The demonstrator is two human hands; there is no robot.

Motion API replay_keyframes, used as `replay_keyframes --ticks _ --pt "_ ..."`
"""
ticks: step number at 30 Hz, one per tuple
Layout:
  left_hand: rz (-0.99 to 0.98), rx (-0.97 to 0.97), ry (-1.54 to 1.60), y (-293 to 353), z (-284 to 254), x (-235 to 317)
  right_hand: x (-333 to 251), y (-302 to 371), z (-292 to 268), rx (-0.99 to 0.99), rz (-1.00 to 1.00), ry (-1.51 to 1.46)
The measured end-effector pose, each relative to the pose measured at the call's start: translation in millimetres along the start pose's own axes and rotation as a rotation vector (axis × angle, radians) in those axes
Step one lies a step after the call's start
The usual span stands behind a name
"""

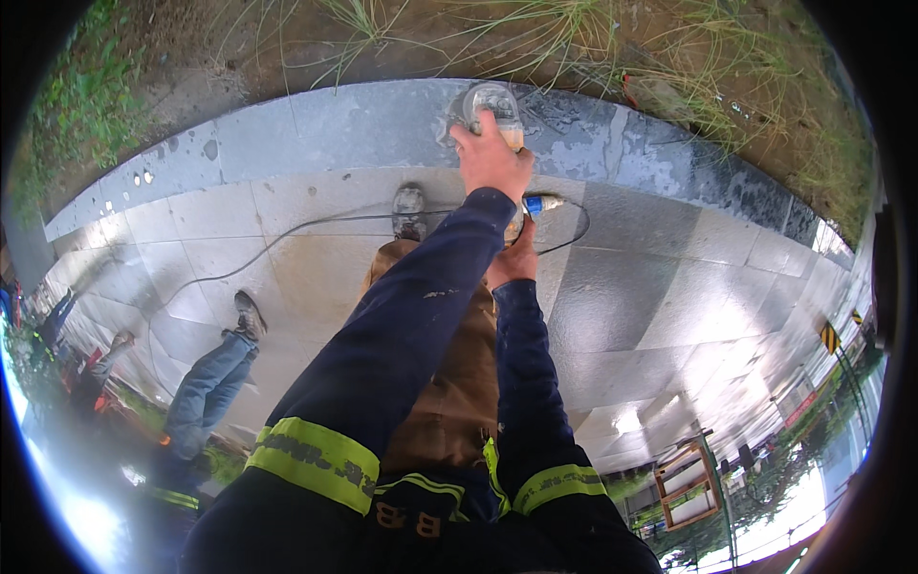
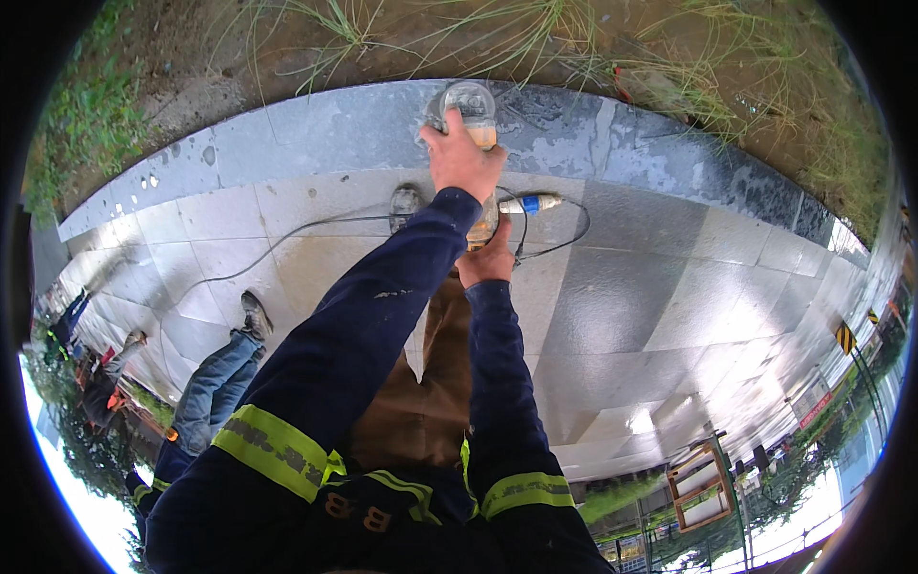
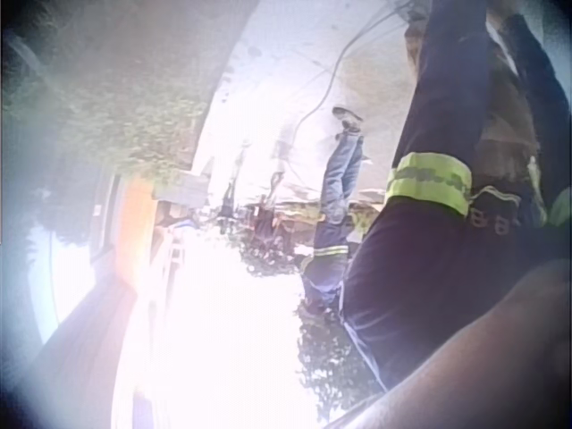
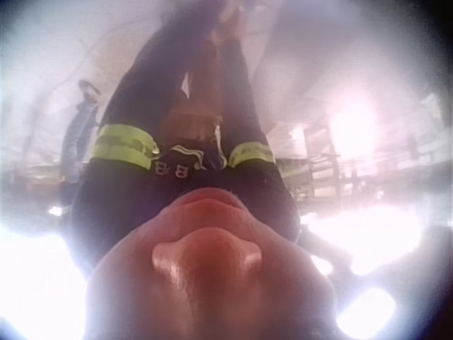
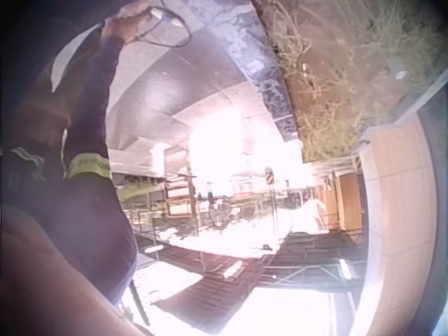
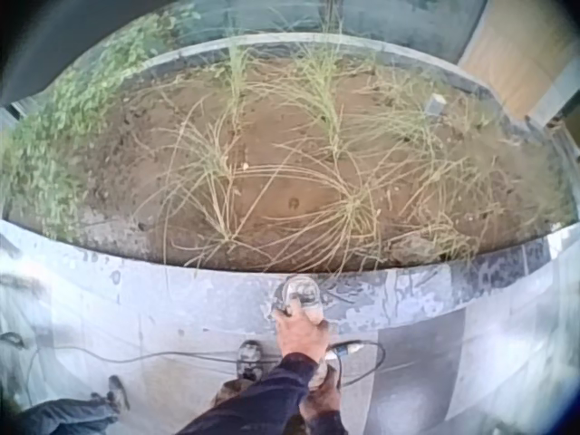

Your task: The person uses a handheld angle grinder to grind a concrete curb along a tiled walkway. The tool is held with both hands and moved steadily along the edge, producing dust and debris. A second worker is visible nearby but not interacting with the task.

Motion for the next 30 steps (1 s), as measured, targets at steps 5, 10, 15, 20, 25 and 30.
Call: replay_keyframes --ticks 5,10,15,20,25,30 --pt "-0.012 -0.100 0.030 -1 0 2 -6 0 -4 0.021 0.004 -0.061" --pt "-0.013 -0.036 0.045 -4 -5 -1 -9 0 -1 -0.014 -0.033 -0.027" --pt "-0.013 -0.021 -0.001 0 -4 -2 -4 3 -2 0.026 -0.011 -0.013" --pt "0.067 0.046 0.056 -5 -5 -3 -5 -2 3 0.010 -0.008 -0.037" --pt "-0.008 -0.020 0.020 -2 -8 -9 -7 8 1 -0.007 0.010 0.023" --pt "0.055 -0.002 0.022 5 -8 -11 -12 16 -1 0.010 0.016 0.000"
Point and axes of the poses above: each hand's wrist, its own y-axis away from the middle knuckle, its own z-axis out of the palm, x = y × z, the point moved 1 cm from there along -y, towards the middle knuckle, and after that the axes turned 1 degree about y, right-handed, at the moved point
